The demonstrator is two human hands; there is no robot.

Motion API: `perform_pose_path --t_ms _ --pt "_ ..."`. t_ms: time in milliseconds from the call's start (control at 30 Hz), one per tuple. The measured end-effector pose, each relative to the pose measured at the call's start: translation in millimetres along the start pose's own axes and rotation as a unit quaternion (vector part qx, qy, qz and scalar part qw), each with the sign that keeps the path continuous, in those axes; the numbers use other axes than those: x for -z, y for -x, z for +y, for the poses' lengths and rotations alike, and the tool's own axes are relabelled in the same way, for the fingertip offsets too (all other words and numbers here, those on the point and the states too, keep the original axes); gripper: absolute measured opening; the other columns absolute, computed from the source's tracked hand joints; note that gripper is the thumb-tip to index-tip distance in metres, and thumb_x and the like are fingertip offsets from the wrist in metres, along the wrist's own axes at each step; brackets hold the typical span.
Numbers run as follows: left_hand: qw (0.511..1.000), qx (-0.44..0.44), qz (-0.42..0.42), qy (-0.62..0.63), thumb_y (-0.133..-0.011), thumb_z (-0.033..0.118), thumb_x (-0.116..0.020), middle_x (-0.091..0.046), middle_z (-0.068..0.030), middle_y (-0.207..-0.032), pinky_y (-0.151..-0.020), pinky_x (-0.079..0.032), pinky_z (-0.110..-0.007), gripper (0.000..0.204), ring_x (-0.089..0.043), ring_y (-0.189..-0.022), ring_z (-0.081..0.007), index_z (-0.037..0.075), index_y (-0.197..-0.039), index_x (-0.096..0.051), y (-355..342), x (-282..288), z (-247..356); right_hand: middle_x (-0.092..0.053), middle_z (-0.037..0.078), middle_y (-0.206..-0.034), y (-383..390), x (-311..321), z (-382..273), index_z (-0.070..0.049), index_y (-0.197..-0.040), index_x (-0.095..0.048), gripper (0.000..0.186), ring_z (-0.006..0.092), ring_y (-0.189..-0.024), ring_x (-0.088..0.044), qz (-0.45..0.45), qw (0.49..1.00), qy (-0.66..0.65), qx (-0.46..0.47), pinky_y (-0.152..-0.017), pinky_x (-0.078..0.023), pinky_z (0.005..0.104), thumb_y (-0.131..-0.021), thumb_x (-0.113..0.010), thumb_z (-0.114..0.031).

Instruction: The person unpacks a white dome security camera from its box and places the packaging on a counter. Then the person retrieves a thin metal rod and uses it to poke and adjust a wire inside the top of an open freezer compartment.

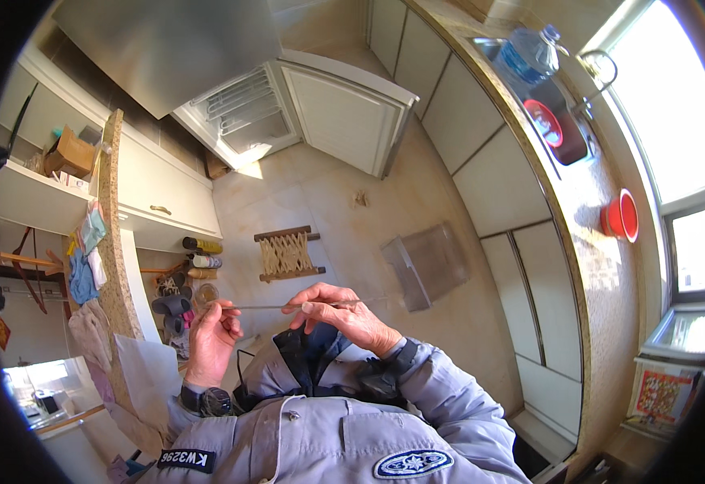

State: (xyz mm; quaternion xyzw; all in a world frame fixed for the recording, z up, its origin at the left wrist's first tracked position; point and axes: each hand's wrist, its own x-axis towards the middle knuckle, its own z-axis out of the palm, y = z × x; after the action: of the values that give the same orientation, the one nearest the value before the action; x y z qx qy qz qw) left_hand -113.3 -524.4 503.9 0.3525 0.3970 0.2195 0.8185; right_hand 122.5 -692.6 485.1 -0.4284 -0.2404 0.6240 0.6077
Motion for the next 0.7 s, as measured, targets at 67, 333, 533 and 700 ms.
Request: perform_pose_path --t_ms 67,333,533,700 --pt "1.0 0.009 -0.01 0.002 -0.103 0.028 -0.063 -0.07 -0.0125 -0.101 -0.074 -0.055 -0.032 0.029 -0.063 -0.079 -0.0155 0.001 -0.112 -0.067 -22 5 13 -0.07 0.013 -0.125 -25 3 -6 -0.001 -0.123 -0.062 0.029 0.0202 -0.102 -0.07 -0.001 1.0 -0.002 -0.004 -0.086 -0.056 0.0328 -0.107 -0.053 -0.024" --pt "0.999 -0.005 0.028 0.027 -0.103 0.025 -0.061 -0.071 -0.0129 -0.101 -0.073 -0.055 -0.032 0.026 -0.064 -0.079 -0.0162 0.001 -0.113 -0.067 -77 19 51 -0.07 0.012 -0.124 -114 13 -26 -0.002 -0.124 -0.061 0.027 0.0202 -0.103 -0.071 -0.024 0.998 -0.025 -0.044 -0.086 -0.056 0.0322 -0.108 -0.052 -0.022" --pt "0.994 -0.03 0.102 0.024 -0.103 0.024 -0.061 -0.071 -0.0059 -0.098 -0.07 -0.05 -0.031 0.022 -0.061 -0.078 -0.0135 0.007 -0.115 -0.067 -117 29 69 -0.069 0.011 -0.123 -201 37 -36 -0.002 -0.127 -0.061 0.029 0.0184 -0.103 -0.069 -0.107 0.991 -0.01 -0.081 -0.087 -0.057 0.0325 -0.105 -0.054 -0.019" --pt "0.988 -0.062 0.139 0.035 -0.105 0.021 -0.057 -0.072 -0.0127 -0.106 -0.072 -0.053 -0.034 0.023 -0.066 -0.081 -0.0182 0.004 -0.119 -0.063 -183 8 101 -0.068 0.013 -0.127 -291 77 -54 -0.003 -0.131 -0.058 0.029 0.0191 -0.104 -0.07 -0.189 0.974 -0.095 -0.082 -0.086 -0.056 0.0327 -0.105 -0.052 -0.015"
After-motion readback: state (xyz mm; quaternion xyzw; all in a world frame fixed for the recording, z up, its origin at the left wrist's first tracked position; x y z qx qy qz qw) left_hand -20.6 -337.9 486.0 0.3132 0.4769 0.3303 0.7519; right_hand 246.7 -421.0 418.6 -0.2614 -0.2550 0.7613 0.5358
